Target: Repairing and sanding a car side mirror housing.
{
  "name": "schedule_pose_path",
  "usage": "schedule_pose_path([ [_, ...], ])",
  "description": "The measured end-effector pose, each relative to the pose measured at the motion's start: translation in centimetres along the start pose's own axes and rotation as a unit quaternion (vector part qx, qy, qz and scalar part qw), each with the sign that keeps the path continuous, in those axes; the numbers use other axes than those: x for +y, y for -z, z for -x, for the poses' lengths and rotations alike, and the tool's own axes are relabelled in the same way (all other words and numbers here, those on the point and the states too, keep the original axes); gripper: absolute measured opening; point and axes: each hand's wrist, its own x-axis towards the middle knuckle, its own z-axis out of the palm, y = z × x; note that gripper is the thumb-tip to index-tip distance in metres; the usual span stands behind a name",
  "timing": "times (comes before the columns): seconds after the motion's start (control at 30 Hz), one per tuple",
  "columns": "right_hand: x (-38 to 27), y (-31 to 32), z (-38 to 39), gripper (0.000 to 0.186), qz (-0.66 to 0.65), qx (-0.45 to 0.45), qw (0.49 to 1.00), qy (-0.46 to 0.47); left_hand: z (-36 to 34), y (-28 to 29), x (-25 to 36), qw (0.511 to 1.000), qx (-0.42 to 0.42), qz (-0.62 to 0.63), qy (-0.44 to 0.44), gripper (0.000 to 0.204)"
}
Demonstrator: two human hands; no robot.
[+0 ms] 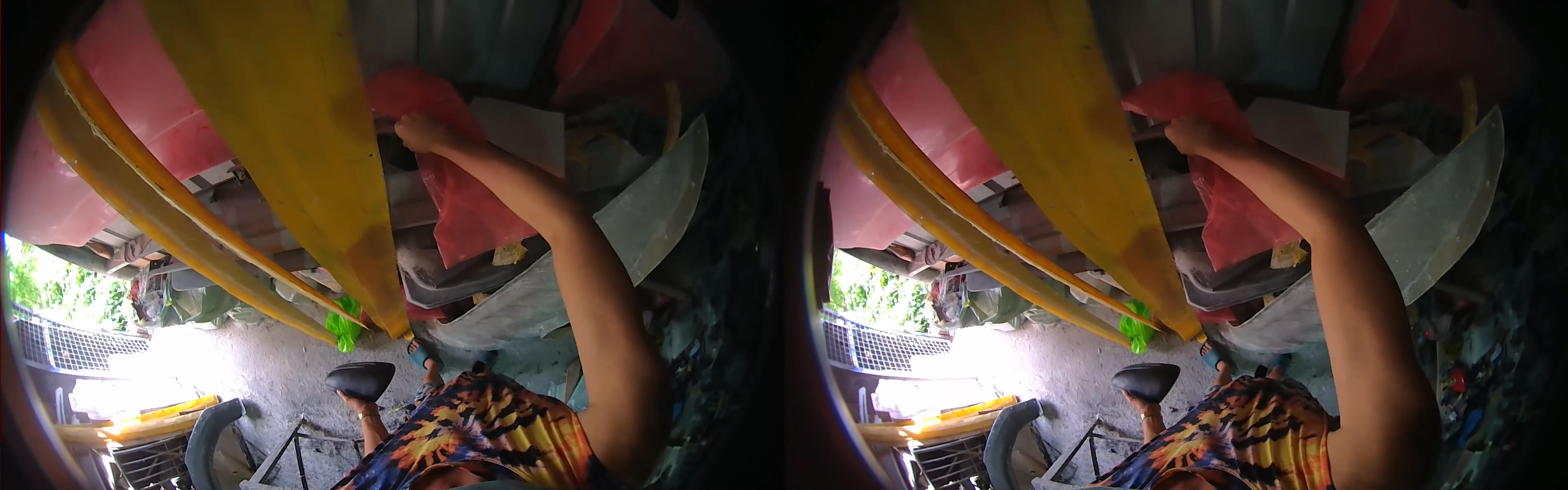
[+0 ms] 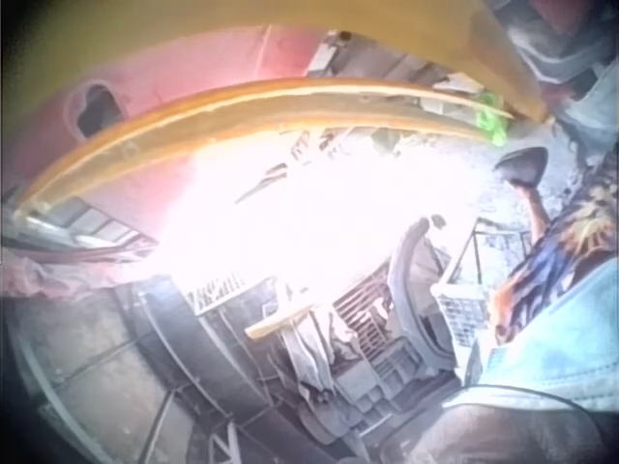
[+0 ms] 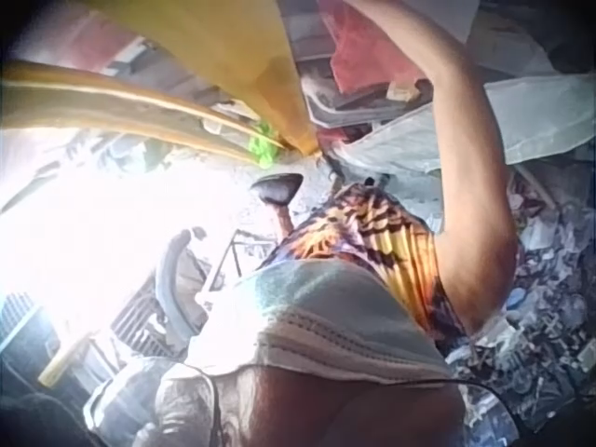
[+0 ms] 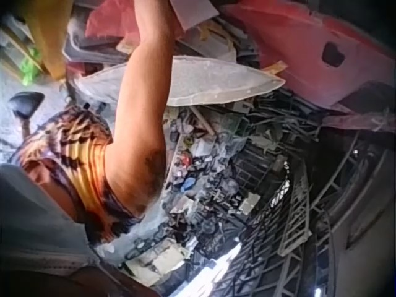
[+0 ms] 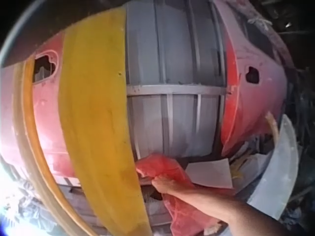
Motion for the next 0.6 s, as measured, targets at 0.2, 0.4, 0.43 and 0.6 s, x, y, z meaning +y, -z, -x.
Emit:
schedule_pose_path([
  [0.2, -1.4, 11.0, 0.8, 0.019, -0.225, 0.077, 0.971, -0.021, -0.9, 2.4, 0.1, 1.000, -0.008, 0.026, 0.004, 0.070],
  [0.4, 3.2, 14.1, 9.5, 0.023, -0.316, 0.265, 0.906, -0.097, -1.7, 3.9, -0.2, 0.998, -0.013, 0.064, 0.011, 0.070],
  [0.43, 3.6, 13.9, 11.1, 0.023, -0.402, 0.278, 0.864, -0.120, -2.0, 3.5, -0.1, 0.998, -0.013, 0.060, 0.012, 0.070],
  [0.6, 0.9, 12.5, 15.0, 0.024, -0.246, 0.344, 0.889, -0.174, -2.4, 2.9, 0.3, 1.000, -0.004, 0.020, 0.020, 0.072],
])
